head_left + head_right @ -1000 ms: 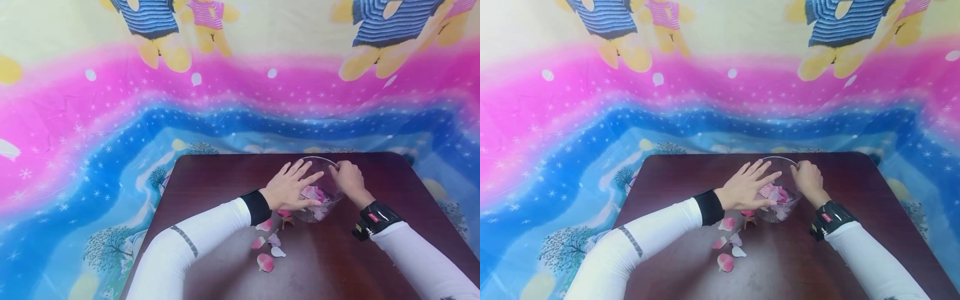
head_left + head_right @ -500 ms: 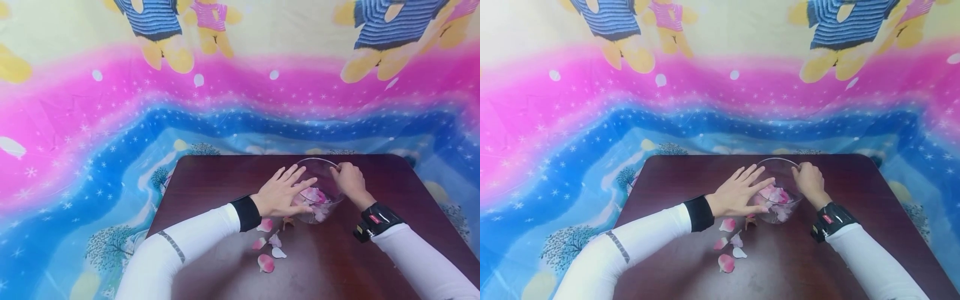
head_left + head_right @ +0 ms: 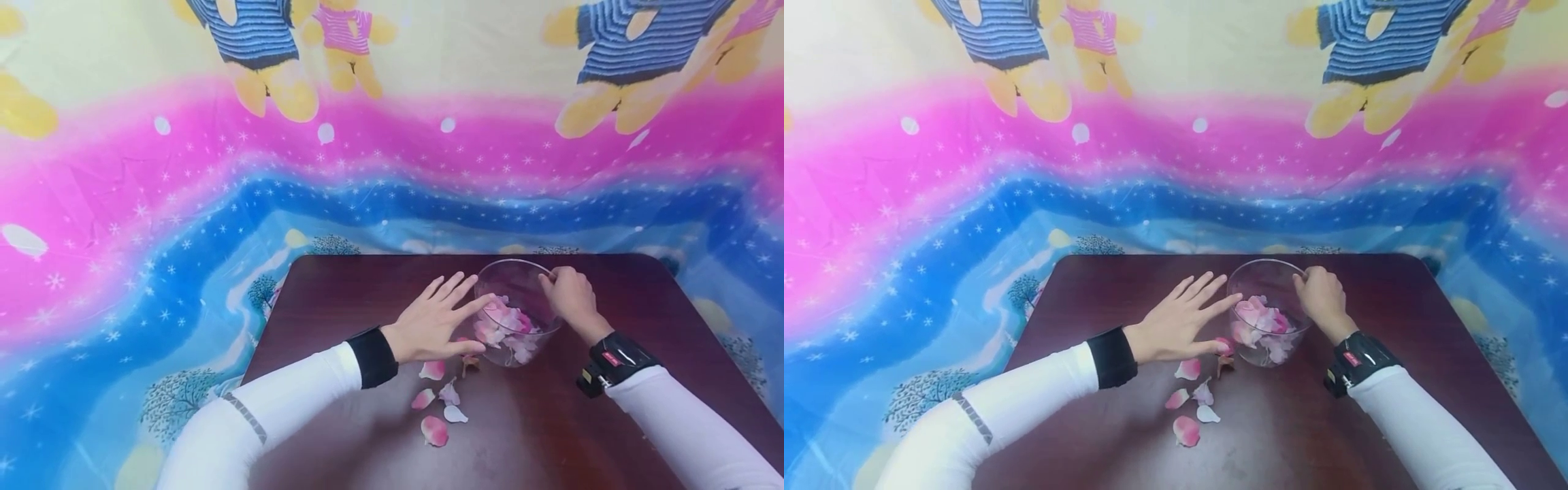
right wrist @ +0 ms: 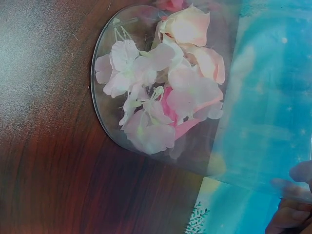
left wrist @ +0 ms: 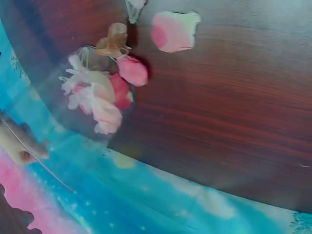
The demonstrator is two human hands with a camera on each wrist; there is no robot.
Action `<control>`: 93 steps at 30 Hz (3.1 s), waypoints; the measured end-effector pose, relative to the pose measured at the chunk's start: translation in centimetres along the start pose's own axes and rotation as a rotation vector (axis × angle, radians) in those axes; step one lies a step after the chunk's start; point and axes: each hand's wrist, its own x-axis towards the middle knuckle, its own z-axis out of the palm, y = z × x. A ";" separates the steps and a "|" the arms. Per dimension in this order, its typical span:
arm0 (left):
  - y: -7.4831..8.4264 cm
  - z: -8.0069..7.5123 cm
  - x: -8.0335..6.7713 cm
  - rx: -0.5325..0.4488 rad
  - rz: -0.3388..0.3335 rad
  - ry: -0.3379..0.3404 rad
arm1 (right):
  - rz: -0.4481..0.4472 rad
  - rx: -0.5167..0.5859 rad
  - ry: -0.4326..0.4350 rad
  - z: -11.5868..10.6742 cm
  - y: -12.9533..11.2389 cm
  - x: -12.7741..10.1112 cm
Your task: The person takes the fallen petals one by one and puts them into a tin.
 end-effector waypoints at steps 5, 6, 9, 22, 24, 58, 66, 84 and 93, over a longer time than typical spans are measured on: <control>-1.4 0.3 -1.7 -0.022 -0.033 0.002 | 0.002 0.003 -0.005 -0.2 0.0 0.0; -1.6 0.4 -2.0 -0.032 -0.039 0.002 | 0.002 0.001 -0.003 -0.1 0.0 0.0; -2.3 0.8 -3.1 -0.050 -0.053 0.002 | -0.001 -0.004 0.004 -0.1 -0.1 0.0; -3.1 4.2 -5.6 -0.102 -0.075 -0.077 | -0.017 -0.006 0.018 -0.3 -0.2 0.1; -3.0 4.7 -5.7 -0.122 -0.079 -0.094 | -0.021 -0.005 0.022 -0.3 -0.2 0.2; 0.4 12.7 -4.5 -0.114 0.036 -0.194 | -0.021 -0.010 0.009 -0.1 0.0 0.0; -0.1 12.7 -4.9 -0.131 0.023 -0.202 | -0.018 -0.007 0.000 -0.2 -0.1 0.1; -0.3 5.5 -2.9 -0.107 0.132 0.222 | -0.026 -0.002 0.002 -0.2 0.0 0.5; -0.4 1.2 0.0 -0.187 0.105 0.381 | -0.017 -0.006 -0.010 0.0 0.1 0.3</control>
